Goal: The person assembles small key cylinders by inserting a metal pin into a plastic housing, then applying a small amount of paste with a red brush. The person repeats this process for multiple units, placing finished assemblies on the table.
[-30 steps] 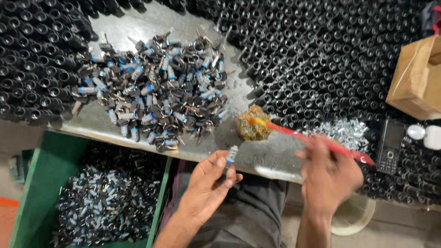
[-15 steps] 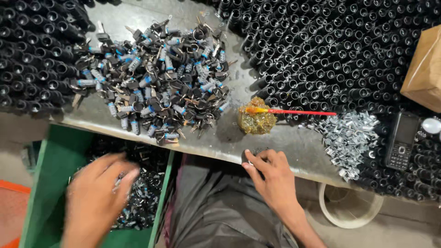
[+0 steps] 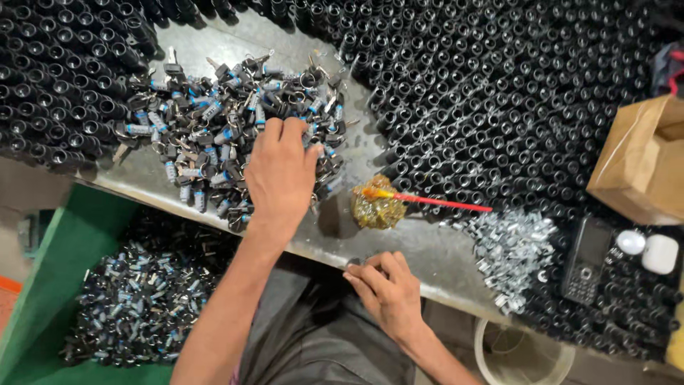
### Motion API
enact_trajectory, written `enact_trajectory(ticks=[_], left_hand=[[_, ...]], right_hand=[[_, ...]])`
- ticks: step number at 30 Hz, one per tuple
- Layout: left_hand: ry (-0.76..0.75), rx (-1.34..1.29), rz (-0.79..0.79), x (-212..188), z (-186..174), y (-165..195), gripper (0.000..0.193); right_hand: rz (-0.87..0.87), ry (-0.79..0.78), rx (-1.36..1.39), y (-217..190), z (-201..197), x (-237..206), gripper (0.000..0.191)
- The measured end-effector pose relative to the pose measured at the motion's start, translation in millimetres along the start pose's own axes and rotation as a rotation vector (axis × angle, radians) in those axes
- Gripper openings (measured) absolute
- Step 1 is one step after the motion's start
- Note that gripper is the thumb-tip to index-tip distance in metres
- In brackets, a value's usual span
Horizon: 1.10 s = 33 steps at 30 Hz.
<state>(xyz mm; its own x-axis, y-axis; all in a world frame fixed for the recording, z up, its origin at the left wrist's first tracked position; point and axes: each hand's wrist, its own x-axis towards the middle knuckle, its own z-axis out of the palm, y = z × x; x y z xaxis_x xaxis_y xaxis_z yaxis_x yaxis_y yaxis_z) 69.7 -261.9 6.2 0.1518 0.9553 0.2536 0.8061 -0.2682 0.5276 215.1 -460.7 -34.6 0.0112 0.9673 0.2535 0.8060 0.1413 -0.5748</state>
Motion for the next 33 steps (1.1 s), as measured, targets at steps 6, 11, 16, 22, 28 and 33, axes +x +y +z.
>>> enact_trajectory(ticks=[6,11,16,22,28,33], left_hand=[[0.108,-0.263,0.092,-5.2,0.7,-22.5,0.016],[0.084,-1.264,-0.276,-17.7,-20.2,-16.2,0.021],[-0.098,-1.163,-0.255,-90.2,-49.7,17.2,0.034],[-0.431,-1.533,-0.657,-165.7,-39.5,29.5,0.037],[-0.545,-1.767,-1.049,-194.5,-39.5,22.2,0.033],[-0.548,-1.749,-0.926,-197.4,-41.1,17.3,0.026]], right_hand=[[0.237,0.002,0.248,-5.4,-27.8,-1.8,0.008],[0.534,0.038,0.457,-0.7,-25.8,-12.0,0.007],[0.471,0.146,0.659,4.8,-7.6,-26.2,0.013],[0.454,0.216,0.898,-12.4,-2.8,-39.6,0.018],[0.326,0.141,0.959,-34.5,-9.3,-33.5,0.019],[0.384,0.126,0.928,-48.7,-8.9,-20.1,0.017]])
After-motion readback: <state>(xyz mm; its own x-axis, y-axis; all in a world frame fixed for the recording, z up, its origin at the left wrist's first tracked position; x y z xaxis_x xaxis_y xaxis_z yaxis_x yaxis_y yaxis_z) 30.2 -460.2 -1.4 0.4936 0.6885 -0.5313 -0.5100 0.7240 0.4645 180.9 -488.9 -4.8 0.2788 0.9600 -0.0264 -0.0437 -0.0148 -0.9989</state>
